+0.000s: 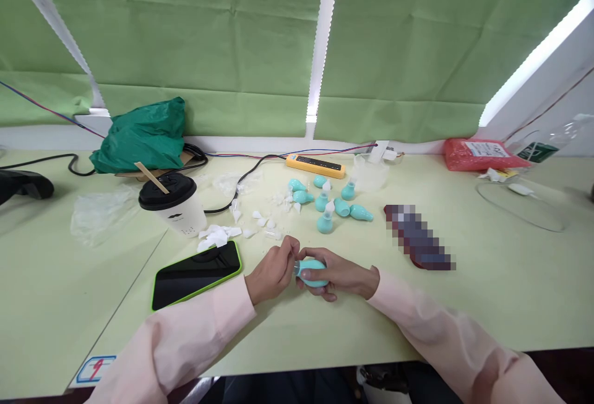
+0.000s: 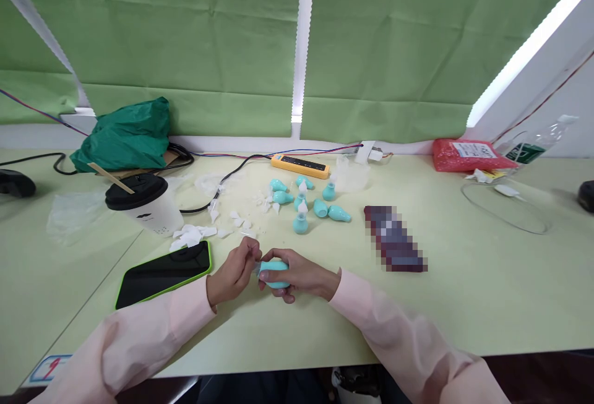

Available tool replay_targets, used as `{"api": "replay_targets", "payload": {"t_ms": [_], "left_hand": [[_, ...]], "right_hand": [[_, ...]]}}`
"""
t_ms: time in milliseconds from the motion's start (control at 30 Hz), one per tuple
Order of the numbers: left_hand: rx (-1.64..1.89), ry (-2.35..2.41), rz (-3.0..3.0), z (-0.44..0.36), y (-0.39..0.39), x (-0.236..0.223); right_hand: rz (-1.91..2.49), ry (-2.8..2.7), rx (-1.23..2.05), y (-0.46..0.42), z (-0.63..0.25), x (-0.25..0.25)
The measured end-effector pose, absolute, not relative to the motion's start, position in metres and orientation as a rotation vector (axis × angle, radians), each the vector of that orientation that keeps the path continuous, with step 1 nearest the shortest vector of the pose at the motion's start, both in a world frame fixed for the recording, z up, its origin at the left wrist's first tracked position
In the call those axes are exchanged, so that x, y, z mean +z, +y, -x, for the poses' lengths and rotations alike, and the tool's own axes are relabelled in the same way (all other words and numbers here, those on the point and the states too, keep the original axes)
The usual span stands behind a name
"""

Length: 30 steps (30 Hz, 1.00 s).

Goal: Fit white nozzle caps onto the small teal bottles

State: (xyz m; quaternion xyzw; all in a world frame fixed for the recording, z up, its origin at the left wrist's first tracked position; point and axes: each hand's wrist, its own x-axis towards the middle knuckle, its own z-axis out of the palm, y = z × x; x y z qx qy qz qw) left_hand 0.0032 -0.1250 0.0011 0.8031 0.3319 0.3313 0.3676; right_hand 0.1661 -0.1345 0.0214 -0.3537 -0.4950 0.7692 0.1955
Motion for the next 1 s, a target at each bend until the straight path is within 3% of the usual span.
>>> {"api": "replay_targets", "payload": {"t_ms": [233,367,633,733,833,1000], "left_hand": [[0.783,0.915,-2.370,-0.006,-0.124,0.006],[0.910,1.278,-2.484,0.017,-0.093,0.025],[0.455,1.746,-2.703,0.030,-0.059,0.003],[0.742,1.597,-2.564,0.027,-0.062,0.003],[1.081,1.263,-2.112,0.022,-0.074,0.013],[0.996,0.865,-1.352,0.009,-0.096,0.016]], "right_hand": [[0.932,-1.626,2.129,-0.127,-0.171,0.013],[0.901,-1.598,1.955,-0.125,-0.170,0.008],[0.905,-1.543,1.605,-0.125,-0.171,0.007],[1.050,-1.608,1.303,-0.125,-0.172,0.002],[1.177,-1.725,0.802,-0.124,-0.173,-0.004],[1.095,-1.881,0.251,-0.125,-0.174,-0.011]]}}
